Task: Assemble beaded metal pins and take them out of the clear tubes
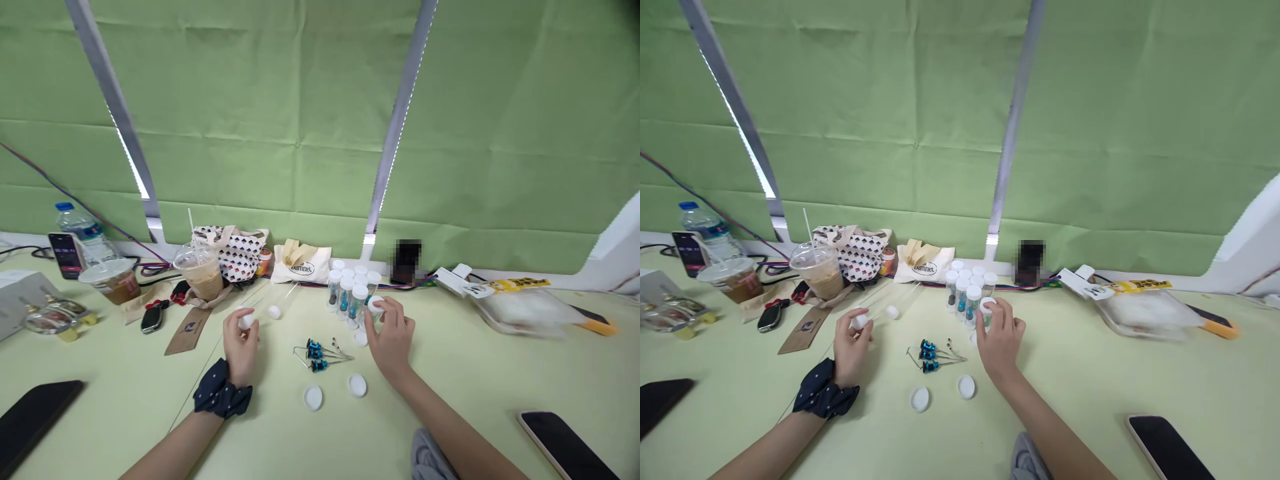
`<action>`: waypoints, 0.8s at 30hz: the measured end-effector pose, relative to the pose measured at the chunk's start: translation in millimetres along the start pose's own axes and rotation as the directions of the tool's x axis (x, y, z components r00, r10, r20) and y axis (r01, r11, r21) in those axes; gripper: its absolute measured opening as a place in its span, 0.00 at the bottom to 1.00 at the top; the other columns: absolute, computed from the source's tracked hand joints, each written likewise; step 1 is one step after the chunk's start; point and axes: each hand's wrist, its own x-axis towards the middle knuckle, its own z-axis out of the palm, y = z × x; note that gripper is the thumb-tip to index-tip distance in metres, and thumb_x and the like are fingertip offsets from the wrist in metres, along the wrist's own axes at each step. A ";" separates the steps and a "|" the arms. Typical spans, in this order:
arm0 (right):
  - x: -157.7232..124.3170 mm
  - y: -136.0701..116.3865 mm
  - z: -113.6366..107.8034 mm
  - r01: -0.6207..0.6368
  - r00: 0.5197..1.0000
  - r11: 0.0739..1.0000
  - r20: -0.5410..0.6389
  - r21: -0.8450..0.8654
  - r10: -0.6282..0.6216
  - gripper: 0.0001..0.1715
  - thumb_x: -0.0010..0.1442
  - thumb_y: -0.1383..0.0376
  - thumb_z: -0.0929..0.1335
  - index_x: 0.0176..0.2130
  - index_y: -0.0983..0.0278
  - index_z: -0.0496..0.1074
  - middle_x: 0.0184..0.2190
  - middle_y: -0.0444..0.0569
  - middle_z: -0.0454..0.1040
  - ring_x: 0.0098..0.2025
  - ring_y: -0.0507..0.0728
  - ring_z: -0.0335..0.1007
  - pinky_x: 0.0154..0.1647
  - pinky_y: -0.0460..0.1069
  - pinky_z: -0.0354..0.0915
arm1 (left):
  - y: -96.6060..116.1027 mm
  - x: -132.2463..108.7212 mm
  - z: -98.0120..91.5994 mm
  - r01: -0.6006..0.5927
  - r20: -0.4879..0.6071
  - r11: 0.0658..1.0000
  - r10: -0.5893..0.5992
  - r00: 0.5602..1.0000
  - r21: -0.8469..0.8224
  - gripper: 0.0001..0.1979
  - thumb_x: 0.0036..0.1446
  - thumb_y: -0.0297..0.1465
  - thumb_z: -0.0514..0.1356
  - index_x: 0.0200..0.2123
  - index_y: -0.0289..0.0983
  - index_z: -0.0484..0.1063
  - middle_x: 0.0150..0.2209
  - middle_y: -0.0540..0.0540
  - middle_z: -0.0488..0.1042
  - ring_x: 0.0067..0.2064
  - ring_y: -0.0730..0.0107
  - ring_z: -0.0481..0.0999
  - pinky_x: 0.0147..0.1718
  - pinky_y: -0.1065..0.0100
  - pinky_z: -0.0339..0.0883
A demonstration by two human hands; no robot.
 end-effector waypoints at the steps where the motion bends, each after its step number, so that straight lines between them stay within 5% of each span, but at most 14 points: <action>1: 0.3 -4.3 -3.0 0.049 0.998 0.999 -0.030 0.003 -0.049 0.08 0.60 0.66 0.65 0.41 0.65 0.66 0.43 0.56 0.71 0.41 0.58 0.69 0.37 0.51 0.54 | -3.3 0.2 -0.6 0.017 0.039 1.000 -0.017 0.999 0.002 0.17 0.50 0.38 0.61 0.43 0.38 0.70 0.49 0.42 0.62 0.33 0.72 0.71 0.27 0.69 0.72; 5: 1.2 -26.2 -18.3 0.197 0.970 0.980 -0.155 0.039 -0.189 0.17 0.56 0.71 0.68 0.46 0.64 0.67 0.39 0.53 0.70 0.38 0.57 0.69 0.38 0.52 0.58 | -12.5 -0.7 -0.3 0.123 0.194 0.992 -0.117 0.974 -0.024 0.25 0.50 0.39 0.61 0.52 0.41 0.67 0.58 0.41 0.52 0.36 0.73 0.74 0.42 0.63 0.73; 10: -2.1 -39.2 -28.4 0.265 0.956 0.915 -0.208 0.304 -0.208 0.23 0.54 0.71 0.71 0.49 0.63 0.66 0.36 0.52 0.67 0.36 0.57 0.67 0.33 0.52 0.66 | -5.3 -4.3 0.5 0.074 0.260 0.995 -0.089 0.962 0.067 0.27 0.56 0.39 0.57 0.58 0.44 0.60 0.60 0.39 0.49 0.28 0.79 0.71 0.33 0.64 0.74; 13: -6.6 -39.1 -25.8 0.140 0.988 0.861 -0.120 0.489 -0.093 0.20 0.54 0.68 0.71 0.45 0.61 0.65 0.36 0.52 0.67 0.37 0.58 0.68 0.34 0.54 0.70 | 11.3 -10.6 -0.3 -0.062 0.301 0.993 0.029 0.953 0.099 0.23 0.58 0.38 0.55 0.57 0.43 0.61 0.58 0.39 0.53 0.33 0.74 0.71 0.36 0.62 0.72; 15: -10.1 -40.8 -22.6 -0.103 0.994 0.765 0.093 0.636 0.057 0.17 0.55 0.64 0.71 0.43 0.61 0.64 0.36 0.52 0.68 0.36 0.58 0.70 0.34 0.54 0.71 | 23.1 -16.6 -1.0 -0.183 0.420 0.980 0.132 0.898 0.083 0.23 0.59 0.37 0.55 0.57 0.44 0.60 0.57 0.39 0.55 0.44 0.65 0.71 0.43 0.59 0.69; 18: -15.3 -47.4 -17.9 -0.541 0.834 0.461 0.518 0.703 0.189 0.18 0.55 0.59 0.70 0.41 0.61 0.62 0.31 0.47 0.69 0.31 0.56 0.73 0.31 0.52 0.71 | 34.8 -25.3 -1.9 -0.316 0.599 0.949 0.239 0.764 0.024 0.27 0.55 0.37 0.60 0.57 0.43 0.61 0.57 0.37 0.58 0.57 0.52 0.62 0.50 0.55 0.63; 20: -18.1 -51.6 -15.1 -0.710 0.701 0.282 0.686 0.646 0.194 0.21 0.53 0.55 0.71 0.39 0.61 0.60 0.28 0.43 0.68 0.26 0.55 0.72 0.28 0.50 0.70 | 37.8 -29.5 -2.6 -0.315 0.693 0.949 0.234 0.682 -0.011 0.27 0.53 0.38 0.62 0.56 0.41 0.62 0.53 0.38 0.64 0.55 0.52 0.64 0.50 0.56 0.63; 24: -20.5 -50.5 -9.1 -0.795 0.602 0.242 0.774 0.557 0.197 0.21 0.54 0.51 0.70 0.32 0.61 0.57 0.19 0.36 0.60 0.15 0.47 0.56 0.15 0.44 0.52 | 38.5 -34.2 -3.9 -0.242 0.790 0.968 0.101 0.604 0.061 0.16 0.56 0.38 0.58 0.47 0.39 0.65 0.39 0.44 0.72 0.40 0.61 0.72 0.41 0.62 0.64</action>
